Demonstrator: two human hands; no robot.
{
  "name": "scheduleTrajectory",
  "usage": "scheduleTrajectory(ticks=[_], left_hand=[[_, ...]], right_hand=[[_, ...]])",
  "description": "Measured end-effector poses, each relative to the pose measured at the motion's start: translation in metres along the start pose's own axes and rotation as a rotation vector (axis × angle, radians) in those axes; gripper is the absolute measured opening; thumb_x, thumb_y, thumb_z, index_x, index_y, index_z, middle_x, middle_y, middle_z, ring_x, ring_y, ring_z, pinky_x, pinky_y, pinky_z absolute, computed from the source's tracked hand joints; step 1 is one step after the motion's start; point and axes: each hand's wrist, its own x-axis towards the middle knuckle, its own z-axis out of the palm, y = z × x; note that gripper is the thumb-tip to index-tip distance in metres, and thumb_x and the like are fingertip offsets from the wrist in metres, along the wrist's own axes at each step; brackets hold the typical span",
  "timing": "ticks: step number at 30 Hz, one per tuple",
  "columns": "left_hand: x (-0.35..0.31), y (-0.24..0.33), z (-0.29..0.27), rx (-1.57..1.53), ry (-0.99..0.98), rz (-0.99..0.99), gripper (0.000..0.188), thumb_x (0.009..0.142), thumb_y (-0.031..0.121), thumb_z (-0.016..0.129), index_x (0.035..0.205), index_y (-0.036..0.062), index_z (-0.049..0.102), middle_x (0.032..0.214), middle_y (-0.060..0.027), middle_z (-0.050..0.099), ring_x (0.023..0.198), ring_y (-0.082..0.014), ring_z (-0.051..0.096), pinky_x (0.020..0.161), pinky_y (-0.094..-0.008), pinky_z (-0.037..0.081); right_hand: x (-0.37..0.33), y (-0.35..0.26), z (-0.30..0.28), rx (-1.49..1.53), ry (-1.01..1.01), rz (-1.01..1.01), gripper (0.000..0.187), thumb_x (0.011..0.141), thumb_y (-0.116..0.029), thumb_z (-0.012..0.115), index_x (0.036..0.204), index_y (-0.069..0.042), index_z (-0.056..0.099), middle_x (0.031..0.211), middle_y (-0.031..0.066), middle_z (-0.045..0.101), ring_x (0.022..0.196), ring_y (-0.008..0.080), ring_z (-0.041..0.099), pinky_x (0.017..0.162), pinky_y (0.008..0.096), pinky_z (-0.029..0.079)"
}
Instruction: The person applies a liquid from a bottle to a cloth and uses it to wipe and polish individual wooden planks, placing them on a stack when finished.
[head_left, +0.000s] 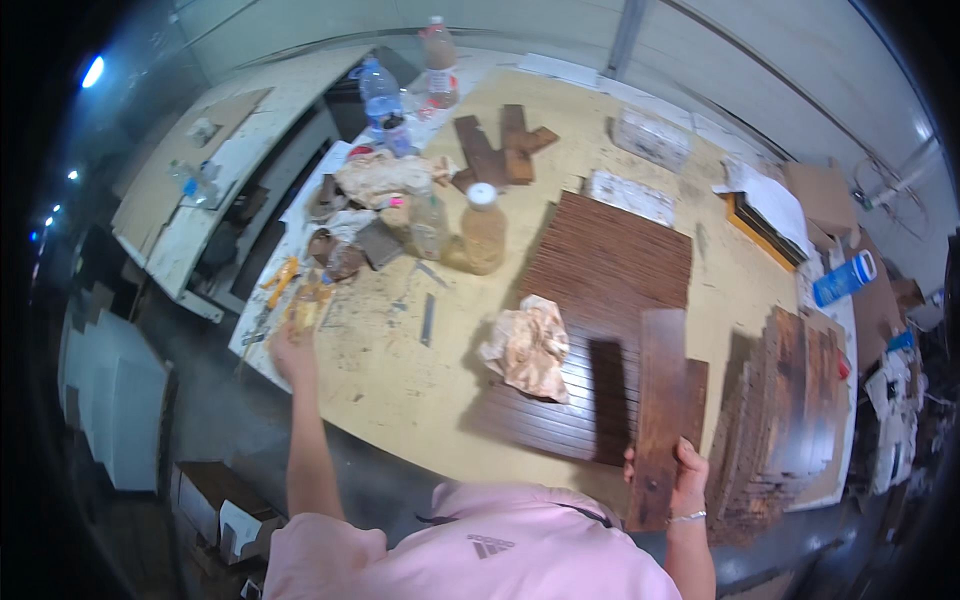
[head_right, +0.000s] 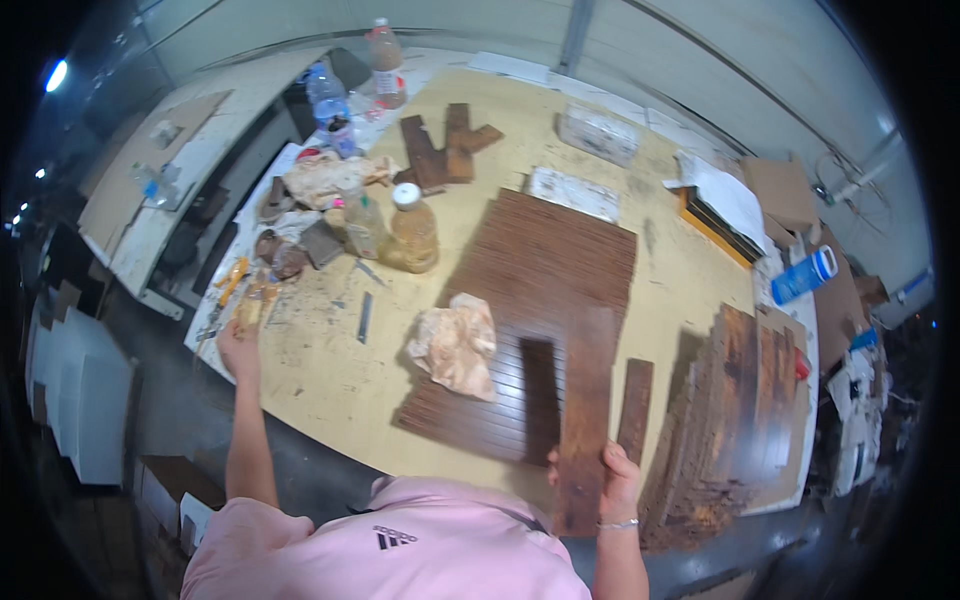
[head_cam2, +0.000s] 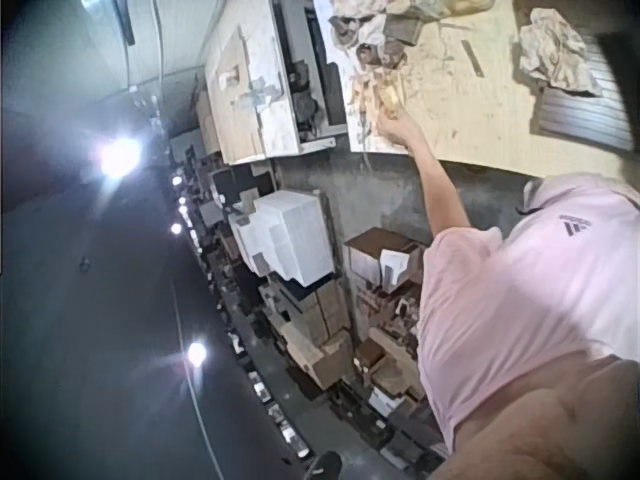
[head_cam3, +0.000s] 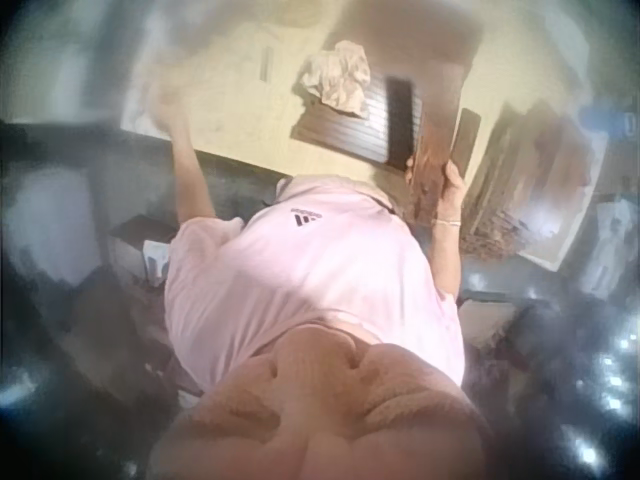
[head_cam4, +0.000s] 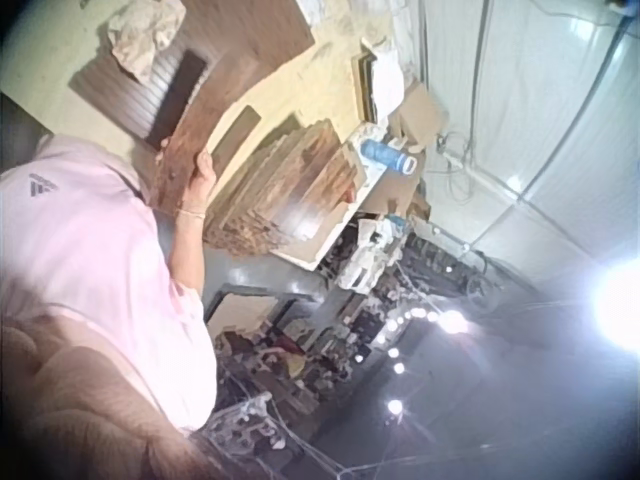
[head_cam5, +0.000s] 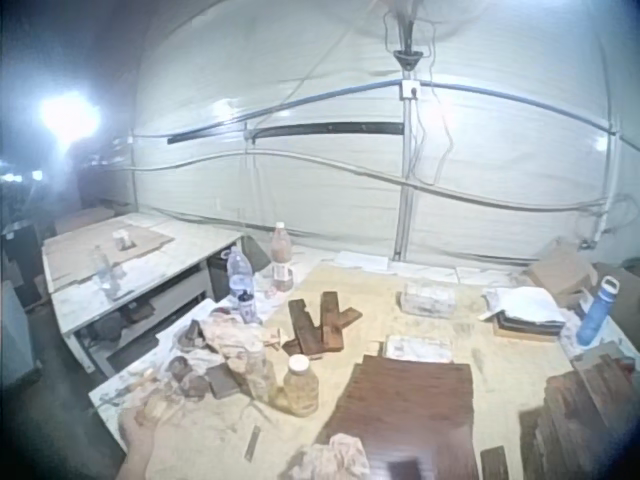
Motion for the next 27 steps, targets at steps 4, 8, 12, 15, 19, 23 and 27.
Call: scheduleTrajectory(ticks=[4, 8, 12, 15, 19, 23, 27], left_hand=[[0.000, -0.036, 0.015, 0.086, -0.057, -0.089, 0.038, 0.082, 0.023, 0.074, 0.116, 0.0052, 0.067, 0.114, -0.0146, 0.065, 0.106, -0.0311, 0.061, 0.093, -0.0407, 0.047], [-0.002, -0.013, 0.006, 0.249, -0.105, -0.112, 0.042, 0.082, 0.029, 0.073, 0.119, 0.0113, 0.066, 0.112, -0.0104, 0.066, 0.103, -0.0306, 0.062, 0.087, -0.0460, 0.048], [-0.013, 0.008, 0.018, -0.124, -0.044, -0.022, 0.038, 0.087, 0.015, 0.067, 0.124, 0.0065, 0.062, 0.115, -0.0117, 0.064, 0.110, -0.0290, 0.059, 0.096, -0.0433, 0.045], [-0.031, 0.023, 0.036, -0.565, -0.158, 0.099, 0.041, 0.086, 0.004, 0.065, 0.127, 0.0020, 0.060, 0.117, -0.0134, 0.062, 0.115, -0.0270, 0.057, 0.102, -0.0404, 0.043], [-0.114, 0.180, -0.003, -0.613, -0.538, 0.469, 0.048, 0.081, 0.005, 0.070, 0.128, 0.0022, 0.059, 0.129, -0.0155, 0.057, 0.121, -0.0296, 0.053, 0.106, -0.0419, 0.039], [-0.157, 0.272, -0.006, -0.424, -0.626, 0.958, 0.050, 0.077, 0.007, 0.072, 0.125, 0.0065, 0.061, 0.127, -0.0160, 0.058, 0.123, -0.0343, 0.049, 0.110, -0.0454, 0.034], [-0.155, 0.276, 0.026, -0.526, -0.682, 0.966, 0.036, 0.076, -0.001, 0.068, 0.111, 0.0031, 0.068, 0.116, -0.0143, 0.062, 0.114, -0.0332, 0.055, 0.101, -0.0427, 0.041]], right_hand=[[0.010, -0.002, 0.013, -0.055, 0.088, -0.004, 0.065, 0.089, -0.041, 0.054, 0.132, 0.007, 0.050, 0.113, 0.0334, 0.062, 0.093, 0.0462, 0.064, 0.085, 0.0538, 0.053], [0.011, -0.006, 0.021, -0.075, -0.011, -0.038, 0.069, 0.088, -0.047, 0.056, 0.133, 0.005, 0.050, 0.113, 0.0309, 0.062, 0.092, 0.0423, 0.064, 0.083, 0.0512, 0.052], [0.002, -0.008, 0.014, -0.034, -0.035, -0.041, 0.069, 0.089, -0.047, 0.055, 0.135, 0.003, 0.050, 0.114, 0.0292, 0.063, 0.094, 0.0411, 0.064, 0.084, 0.0498, 0.053], [-0.004, -0.008, 0.019, 0.067, -0.032, -0.031, 0.063, 0.092, -0.041, 0.054, 0.134, 0.006, 0.048, 0.112, 0.0304, 0.062, 0.092, 0.0401, 0.066, 0.084, 0.0483, 0.054], [-0.005, -0.007, 0.021, -0.001, -0.074, -0.045, 0.061, 0.092, -0.039, 0.056, 0.134, 0.005, 0.048, 0.111, 0.0296, 0.063, 0.091, 0.0399, 0.067, 0.084, 0.0476, 0.055], [-0.003, -0.002, 0.025, -0.046, -0.034, -0.051, 0.060, 0.094, -0.043, 0.054, 0.131, 0.005, 0.050, 0.109, 0.0266, 0.065, 0.089, 0.0368, 0.068, 0.082, 0.0452, 0.056], [0.002, -0.004, 0.028, -0.177, -0.026, -0.085, 0.063, 0.098, -0.051, 0.050, 0.130, 0.003, 0.053, 0.108, 0.0245, 0.067, 0.089, 0.0335, 0.070, 0.079, 0.0439, 0.058]])
